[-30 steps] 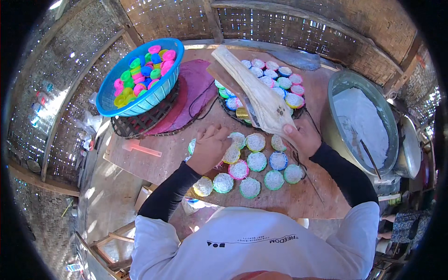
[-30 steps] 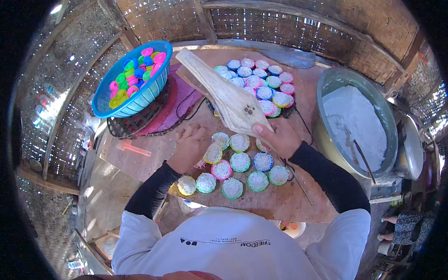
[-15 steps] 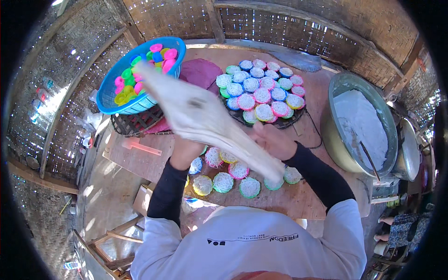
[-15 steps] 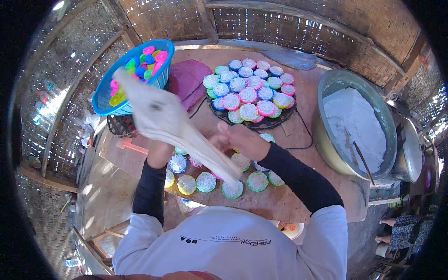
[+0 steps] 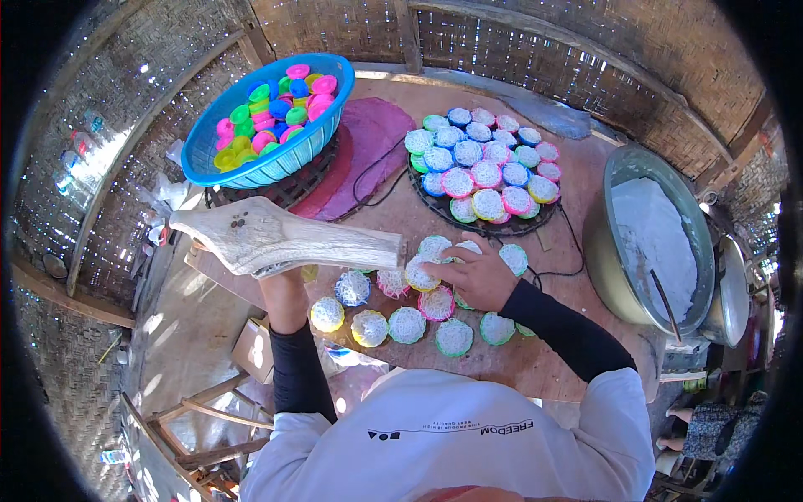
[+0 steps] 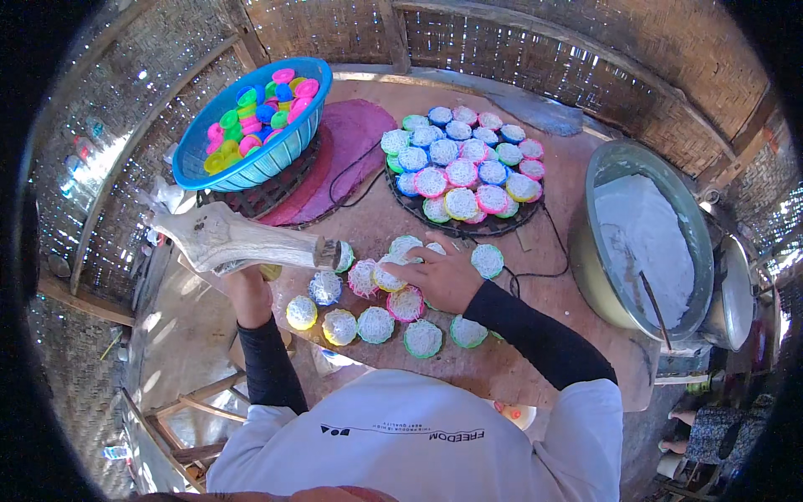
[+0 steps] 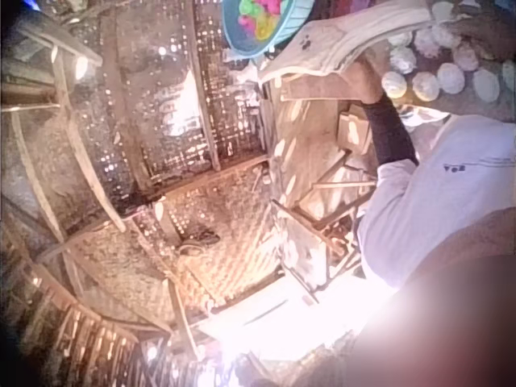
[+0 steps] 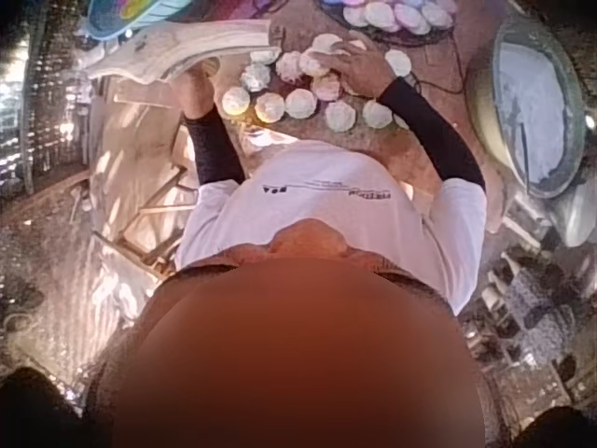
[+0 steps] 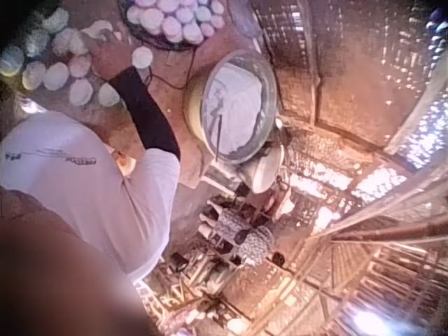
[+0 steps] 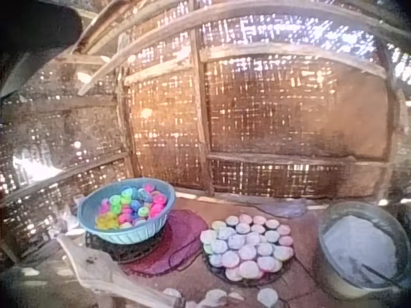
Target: The person scoops a white dough-like mixture from a large bowl and places it into small, colorful plastic molds. They use a wooden tool to press the mixture into the molds and then remove the formed round cakes, placing them onto a woven tray. The process is repeated continuously with different colored molds.
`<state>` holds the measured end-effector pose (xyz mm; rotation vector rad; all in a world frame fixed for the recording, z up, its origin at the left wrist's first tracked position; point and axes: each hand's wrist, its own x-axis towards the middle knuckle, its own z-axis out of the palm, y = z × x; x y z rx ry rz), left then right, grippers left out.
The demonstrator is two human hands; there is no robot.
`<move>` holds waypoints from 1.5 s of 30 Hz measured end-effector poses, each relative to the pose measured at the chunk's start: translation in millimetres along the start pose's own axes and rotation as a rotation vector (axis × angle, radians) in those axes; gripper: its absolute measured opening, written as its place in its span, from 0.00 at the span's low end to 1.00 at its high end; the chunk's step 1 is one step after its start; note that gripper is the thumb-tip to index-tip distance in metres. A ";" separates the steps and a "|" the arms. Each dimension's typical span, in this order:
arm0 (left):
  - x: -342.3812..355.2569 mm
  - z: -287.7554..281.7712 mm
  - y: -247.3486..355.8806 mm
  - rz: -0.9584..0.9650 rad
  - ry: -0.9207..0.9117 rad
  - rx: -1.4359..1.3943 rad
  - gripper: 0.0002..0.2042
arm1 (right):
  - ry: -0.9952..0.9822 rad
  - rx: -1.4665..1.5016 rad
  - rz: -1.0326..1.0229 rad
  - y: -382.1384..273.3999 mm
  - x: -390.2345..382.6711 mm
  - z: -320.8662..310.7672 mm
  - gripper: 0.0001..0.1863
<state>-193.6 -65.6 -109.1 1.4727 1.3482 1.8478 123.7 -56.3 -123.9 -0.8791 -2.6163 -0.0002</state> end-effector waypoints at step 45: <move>52.2 87.0 16.7 -0.387 -0.507 -1.637 0.17 | -0.701 0.834 0.808 15.2 29.8 -110.2 0.45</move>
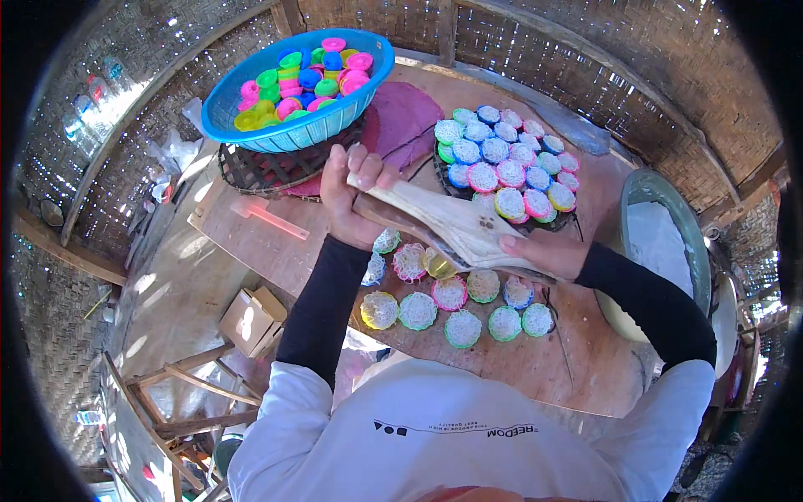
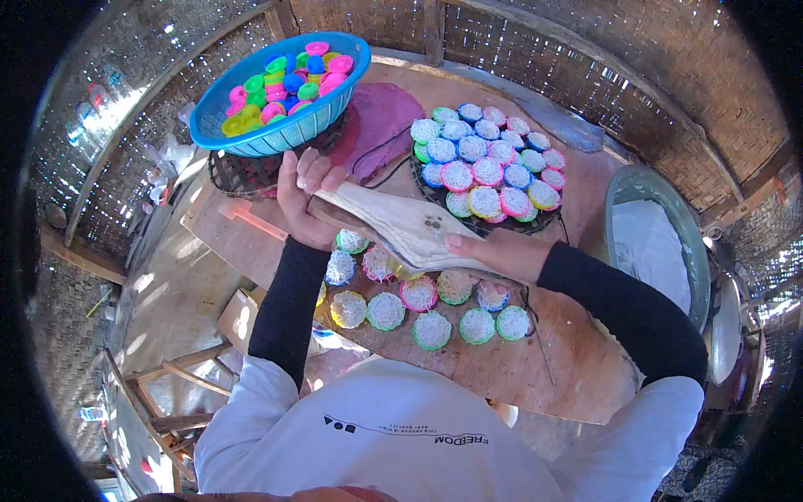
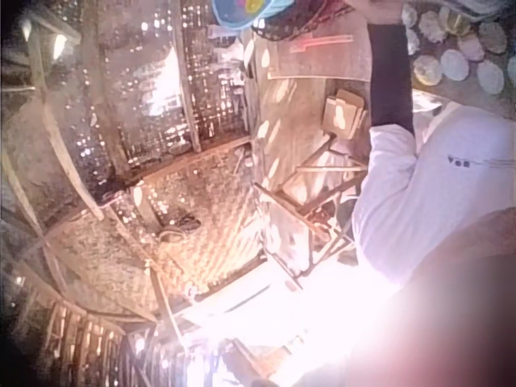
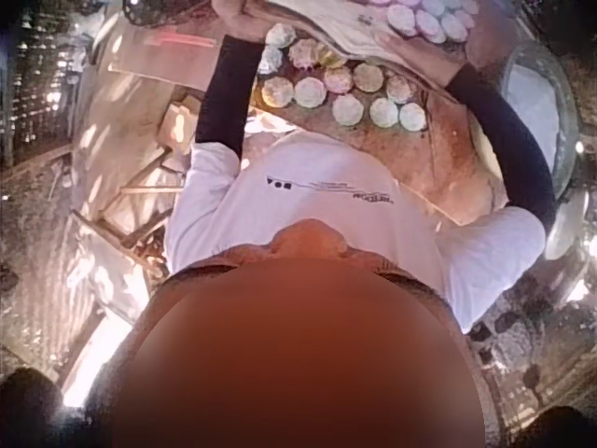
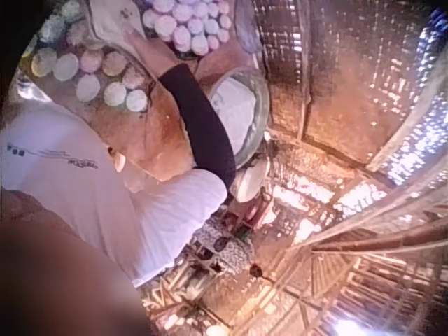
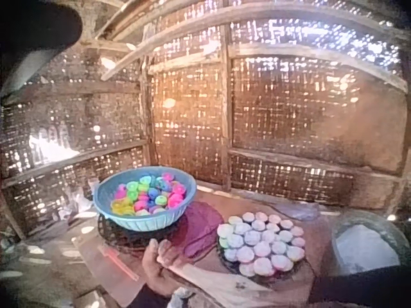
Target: The person scoops a white dough-like mixture from a large bowl and places it into small, colorful plastic molds. They use a wooden tool to press the mixture into the molds and then remove the formed round cakes, placing them onto a woven tray. The process is repeated continuously with different colored molds.
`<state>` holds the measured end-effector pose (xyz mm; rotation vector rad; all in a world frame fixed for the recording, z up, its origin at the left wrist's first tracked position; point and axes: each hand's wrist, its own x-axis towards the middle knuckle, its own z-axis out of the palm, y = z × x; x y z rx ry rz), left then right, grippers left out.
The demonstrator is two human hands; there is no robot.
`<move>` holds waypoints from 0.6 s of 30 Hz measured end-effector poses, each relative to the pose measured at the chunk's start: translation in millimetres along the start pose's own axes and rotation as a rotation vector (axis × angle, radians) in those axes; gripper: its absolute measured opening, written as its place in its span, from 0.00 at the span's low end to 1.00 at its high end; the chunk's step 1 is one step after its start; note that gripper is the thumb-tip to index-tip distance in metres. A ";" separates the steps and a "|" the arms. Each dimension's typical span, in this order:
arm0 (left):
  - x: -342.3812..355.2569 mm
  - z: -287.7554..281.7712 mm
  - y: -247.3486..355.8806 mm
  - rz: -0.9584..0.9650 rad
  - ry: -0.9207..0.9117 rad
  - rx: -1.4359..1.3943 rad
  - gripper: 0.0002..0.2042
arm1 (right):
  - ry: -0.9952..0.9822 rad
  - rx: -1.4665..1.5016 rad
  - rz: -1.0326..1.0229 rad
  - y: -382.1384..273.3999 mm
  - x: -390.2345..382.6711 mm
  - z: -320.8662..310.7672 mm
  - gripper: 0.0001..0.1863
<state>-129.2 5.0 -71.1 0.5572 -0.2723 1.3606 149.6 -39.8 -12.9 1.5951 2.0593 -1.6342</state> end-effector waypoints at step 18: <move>-6.0 -14.8 -4.5 0.009 -0.055 -0.036 0.18 | 0.239 -0.332 -0.028 -0.8 -0.8 -4.7 0.46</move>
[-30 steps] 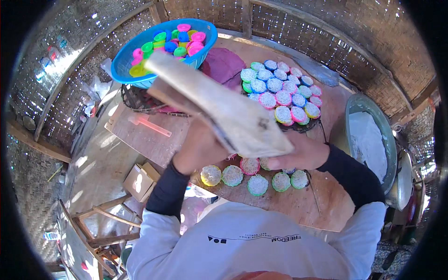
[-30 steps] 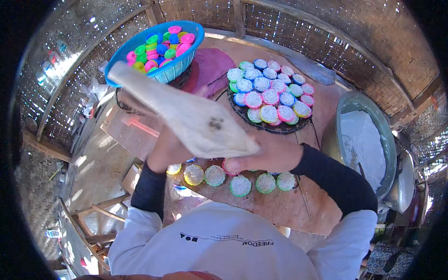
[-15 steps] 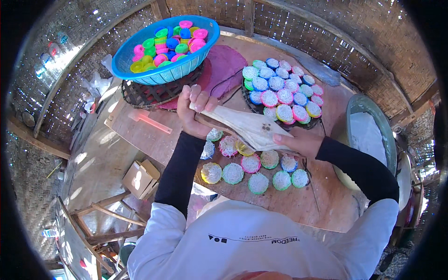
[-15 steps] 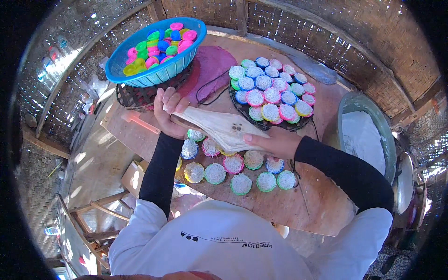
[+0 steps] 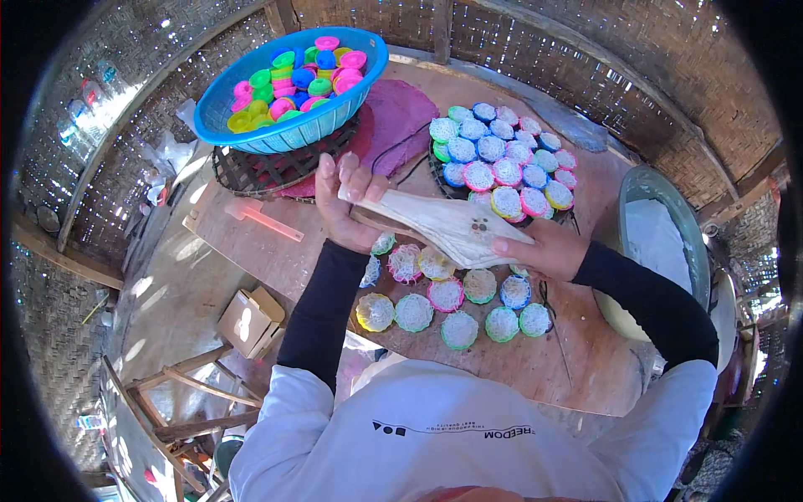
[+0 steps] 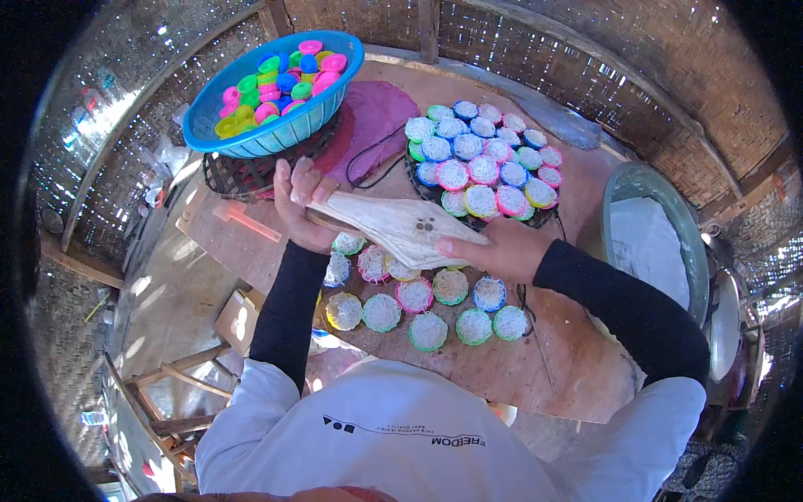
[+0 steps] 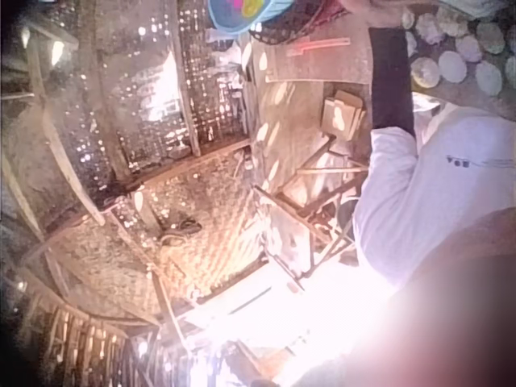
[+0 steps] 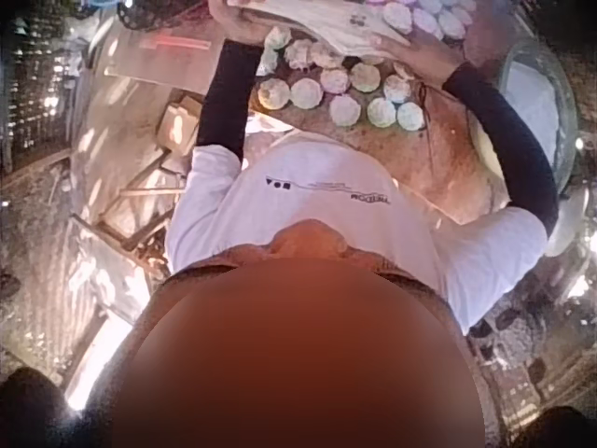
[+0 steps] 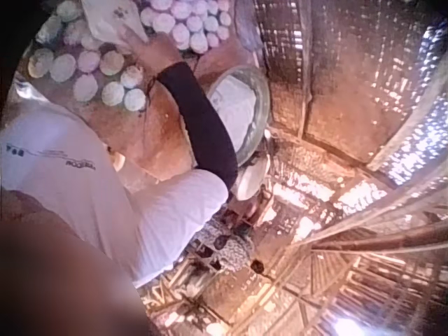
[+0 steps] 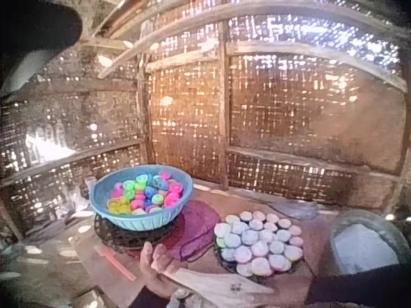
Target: The person scoops a white dough-like mixture from a large bowl and places it into small, colorful plastic molds. They use a wooden tool to press the mixture into the molds and then remove the formed round cakes, placing them onto a woven tray. The process is repeated continuously with different colored molds.
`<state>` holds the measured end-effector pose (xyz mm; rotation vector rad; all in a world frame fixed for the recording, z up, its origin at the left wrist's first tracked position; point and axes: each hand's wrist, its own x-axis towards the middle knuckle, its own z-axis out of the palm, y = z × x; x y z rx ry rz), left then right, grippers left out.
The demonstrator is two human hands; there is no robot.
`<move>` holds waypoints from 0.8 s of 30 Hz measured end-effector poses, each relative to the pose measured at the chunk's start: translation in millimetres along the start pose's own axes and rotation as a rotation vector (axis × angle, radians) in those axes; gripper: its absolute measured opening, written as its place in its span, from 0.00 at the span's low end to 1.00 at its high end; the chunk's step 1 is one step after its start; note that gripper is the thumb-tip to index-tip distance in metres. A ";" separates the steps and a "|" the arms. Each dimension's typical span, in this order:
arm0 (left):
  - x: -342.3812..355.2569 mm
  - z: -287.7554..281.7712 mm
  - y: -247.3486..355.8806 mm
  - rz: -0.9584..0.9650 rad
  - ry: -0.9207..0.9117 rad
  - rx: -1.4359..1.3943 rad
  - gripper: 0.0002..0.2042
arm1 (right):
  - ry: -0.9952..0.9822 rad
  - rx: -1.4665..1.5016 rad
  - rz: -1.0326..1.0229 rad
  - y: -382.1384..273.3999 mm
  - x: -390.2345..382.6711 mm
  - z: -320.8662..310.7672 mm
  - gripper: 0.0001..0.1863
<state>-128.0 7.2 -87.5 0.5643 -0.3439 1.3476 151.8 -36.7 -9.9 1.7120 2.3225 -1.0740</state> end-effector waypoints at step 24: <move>-70.2 18.4 -39.7 -0.237 -0.466 2.751 0.13 | 0.217 0.603 -0.190 36.3 -18.0 13.4 0.33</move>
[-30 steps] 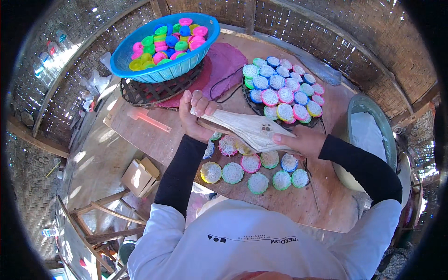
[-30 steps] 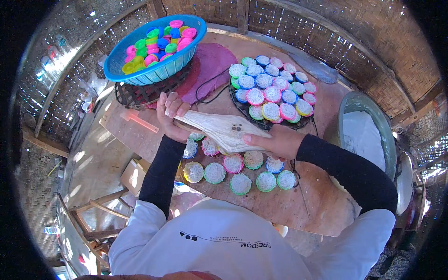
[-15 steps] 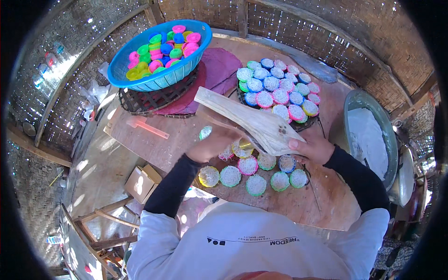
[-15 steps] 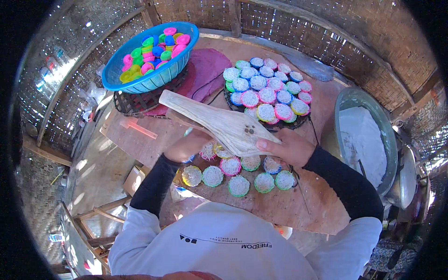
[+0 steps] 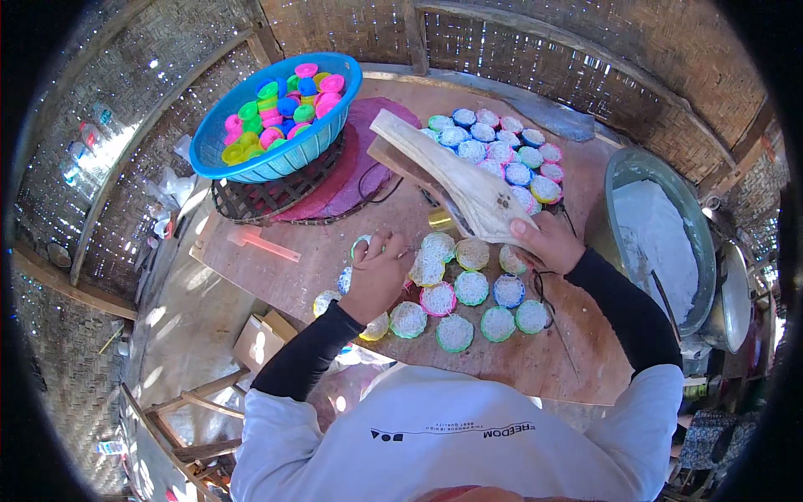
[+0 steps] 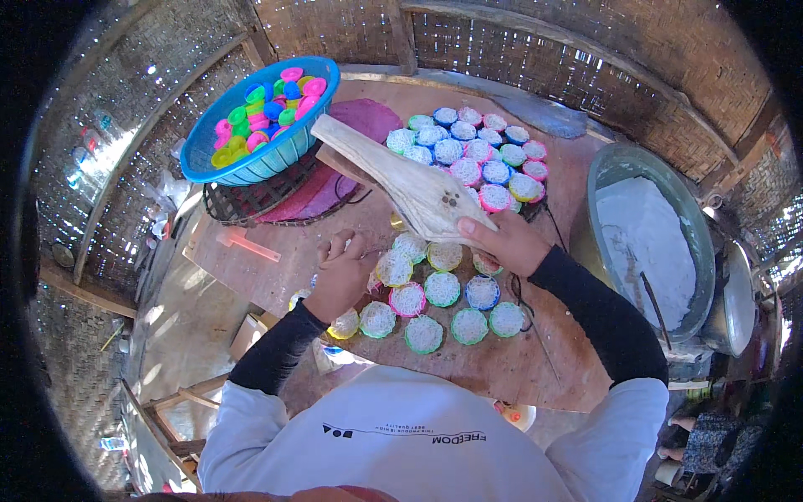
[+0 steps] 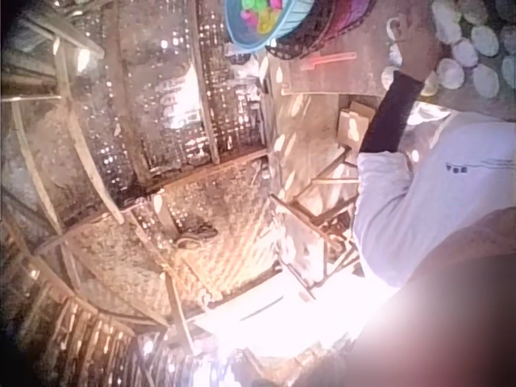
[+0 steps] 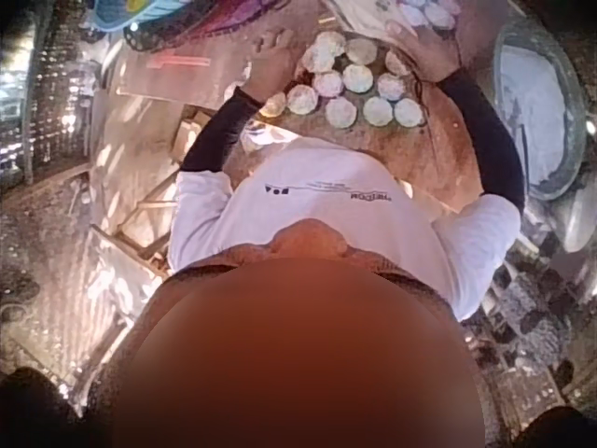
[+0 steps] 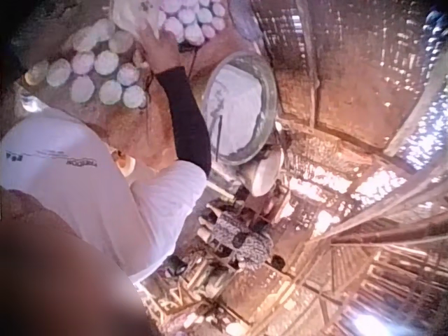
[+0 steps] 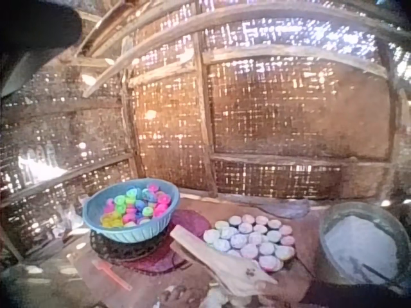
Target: The person scoops a white dough-like mixture from a large bowl and places it into small, colorful plastic molds. They use a wooden tool to press the mixture into the molds and then remove the formed round cakes, placing them onto a woven tray. The process is repeated continuously with different colored molds.
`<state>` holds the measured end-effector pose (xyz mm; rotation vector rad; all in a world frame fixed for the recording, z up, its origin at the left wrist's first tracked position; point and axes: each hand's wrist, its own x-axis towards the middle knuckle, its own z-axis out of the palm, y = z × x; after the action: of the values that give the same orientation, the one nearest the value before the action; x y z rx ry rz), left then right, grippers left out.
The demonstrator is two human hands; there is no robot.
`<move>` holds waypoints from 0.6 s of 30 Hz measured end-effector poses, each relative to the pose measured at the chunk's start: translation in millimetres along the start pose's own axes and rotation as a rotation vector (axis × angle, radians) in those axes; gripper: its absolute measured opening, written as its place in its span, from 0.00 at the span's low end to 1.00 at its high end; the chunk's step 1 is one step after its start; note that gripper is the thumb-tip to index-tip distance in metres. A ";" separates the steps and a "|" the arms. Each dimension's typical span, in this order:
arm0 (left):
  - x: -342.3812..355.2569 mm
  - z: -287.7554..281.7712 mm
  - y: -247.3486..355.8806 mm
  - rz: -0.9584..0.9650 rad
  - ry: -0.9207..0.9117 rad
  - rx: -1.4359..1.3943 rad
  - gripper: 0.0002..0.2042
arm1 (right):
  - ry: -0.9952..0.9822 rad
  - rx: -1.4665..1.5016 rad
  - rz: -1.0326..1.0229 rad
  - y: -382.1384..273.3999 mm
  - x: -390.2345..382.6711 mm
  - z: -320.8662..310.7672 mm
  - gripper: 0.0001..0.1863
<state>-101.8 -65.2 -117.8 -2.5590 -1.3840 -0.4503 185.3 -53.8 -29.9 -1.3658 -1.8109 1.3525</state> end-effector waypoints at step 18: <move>-73.7 -56.6 -93.9 -0.741 0.949 -0.934 0.12 | -0.089 -0.530 -0.675 27.8 62.2 68.7 0.39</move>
<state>-228.3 -89.3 -88.5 -1.5438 -1.8102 -2.4736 116.8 -25.2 -92.0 -0.7710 -2.4916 0.6070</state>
